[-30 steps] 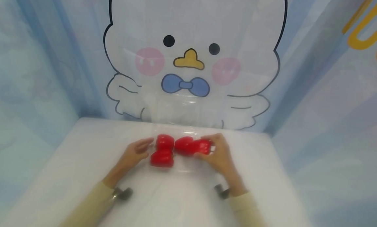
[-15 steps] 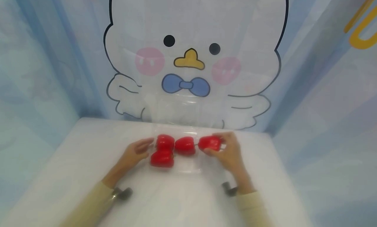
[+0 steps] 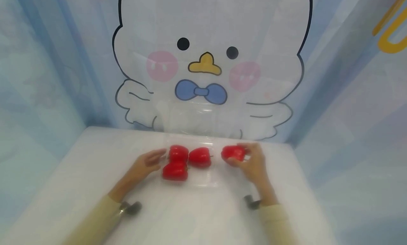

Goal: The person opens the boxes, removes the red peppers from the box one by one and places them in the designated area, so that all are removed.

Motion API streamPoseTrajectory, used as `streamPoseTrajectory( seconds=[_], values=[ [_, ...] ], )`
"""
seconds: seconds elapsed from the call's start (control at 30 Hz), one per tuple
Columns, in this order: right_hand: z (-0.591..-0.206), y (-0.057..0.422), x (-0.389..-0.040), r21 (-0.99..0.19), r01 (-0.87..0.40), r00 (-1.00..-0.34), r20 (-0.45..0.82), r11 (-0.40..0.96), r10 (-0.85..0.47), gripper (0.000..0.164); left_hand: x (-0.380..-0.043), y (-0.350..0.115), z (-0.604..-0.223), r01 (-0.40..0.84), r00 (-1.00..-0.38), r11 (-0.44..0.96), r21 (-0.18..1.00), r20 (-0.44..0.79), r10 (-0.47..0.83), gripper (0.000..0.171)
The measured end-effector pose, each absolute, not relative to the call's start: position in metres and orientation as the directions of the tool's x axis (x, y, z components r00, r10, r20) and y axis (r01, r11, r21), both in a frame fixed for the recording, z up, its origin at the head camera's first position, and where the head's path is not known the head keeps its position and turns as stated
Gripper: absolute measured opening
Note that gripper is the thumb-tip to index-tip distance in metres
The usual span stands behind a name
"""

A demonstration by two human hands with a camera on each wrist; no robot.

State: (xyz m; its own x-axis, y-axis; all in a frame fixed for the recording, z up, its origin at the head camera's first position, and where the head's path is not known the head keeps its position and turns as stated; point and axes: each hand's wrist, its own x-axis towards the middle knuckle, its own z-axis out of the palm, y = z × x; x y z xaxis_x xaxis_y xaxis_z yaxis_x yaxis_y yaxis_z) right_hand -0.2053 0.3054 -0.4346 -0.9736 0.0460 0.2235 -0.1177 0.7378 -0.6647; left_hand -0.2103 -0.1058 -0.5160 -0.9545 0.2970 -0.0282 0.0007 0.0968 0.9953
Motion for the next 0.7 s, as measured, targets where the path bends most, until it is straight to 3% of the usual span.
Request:
streamPoseTrajectory(
  seconds=[0.37, 0.7],
  values=[
    [-0.453, 0.313, -0.223, -0.689, -0.085, -0.977, 0.199, 0.72, 0.075, 0.067, -0.209, -0.109, -0.513, 0.015, -0.945, 0.081, 0.997, -0.012, 0.328, 0.066],
    [-0.468, 0.313, -0.24, -0.72, -0.01, -0.992, 0.094, 0.694, 0.083, 0.066, -0.207, -0.108, -0.511, -0.001, -0.947, 0.093, 0.996, -0.03, 0.319, 0.065]
  ],
)
